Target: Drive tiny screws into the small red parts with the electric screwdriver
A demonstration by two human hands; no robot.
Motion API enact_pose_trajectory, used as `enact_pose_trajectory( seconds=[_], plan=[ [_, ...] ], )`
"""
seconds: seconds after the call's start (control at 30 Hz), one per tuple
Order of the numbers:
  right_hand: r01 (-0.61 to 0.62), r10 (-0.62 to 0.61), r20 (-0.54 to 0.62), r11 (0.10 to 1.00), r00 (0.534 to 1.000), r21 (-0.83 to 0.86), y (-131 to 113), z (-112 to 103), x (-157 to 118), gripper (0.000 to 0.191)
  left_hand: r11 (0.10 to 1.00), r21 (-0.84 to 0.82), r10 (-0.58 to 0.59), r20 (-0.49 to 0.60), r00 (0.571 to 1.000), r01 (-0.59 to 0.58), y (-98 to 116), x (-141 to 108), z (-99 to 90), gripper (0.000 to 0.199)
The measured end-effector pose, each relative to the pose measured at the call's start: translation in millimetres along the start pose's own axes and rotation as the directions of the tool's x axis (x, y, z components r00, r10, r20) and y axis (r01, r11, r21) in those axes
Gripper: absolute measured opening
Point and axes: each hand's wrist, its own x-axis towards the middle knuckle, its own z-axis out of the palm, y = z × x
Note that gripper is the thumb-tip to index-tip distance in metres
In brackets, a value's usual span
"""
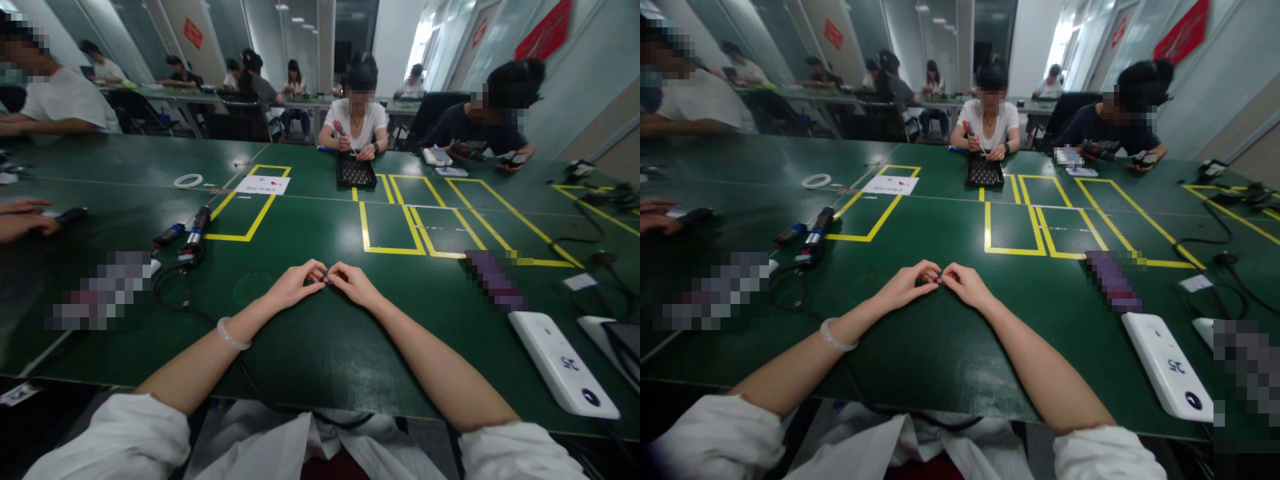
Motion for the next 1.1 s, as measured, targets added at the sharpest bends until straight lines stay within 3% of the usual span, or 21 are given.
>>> enact_pose_trajectory(
  seconds=[0.17, 0.37, 0.53, 0.67, 1.1],
  plan=[
    [-0.016, 0.015, 0.013, 0.999, 1.0, 0.048, -0.3, 0.2, -0.6, 0.019, 0.994, 0.113, 0.015, -0.024, 1.0, -0.012, 3.1, -0.4, -0.5, 0.02],
    [0.021, -0.025, 0.028, 0.99, 0.999, 0.137, 3.5, 1.7, 0.0, 0.031, 0.995, 0.097, 0.014, -0.041, 0.999, -0.01, 3.3, -0.5, -2.7, 0.021],
    [0.021, -0.023, 0.021, 0.998, 1.0, 0.066, 0.3, 1.4, 0.3, 0.015, 0.997, 0.076, 0.004, -0.019, 1.0, -0.003, 2.2, -0.3, -2.0, 0.021],
    [0.007, -0.008, 0.017, 0.997, 1.0, 0.077, -1.9, 1.2, 0.9, 0.014, 0.998, 0.069, 0.0, -0.017, 1.0, 0.001, 2.2, -0.1, -3.6, 0.025],
    [-0.029, 0.026, 0.03, 0.995, 0.999, 0.099, 0.3, 2.0, 1.6, 0.016, 0.973, 0.211, -0.056, -0.153, 0.987, 0.088, -14.0, -1.7, -31.4, 0.03]
  ],
)
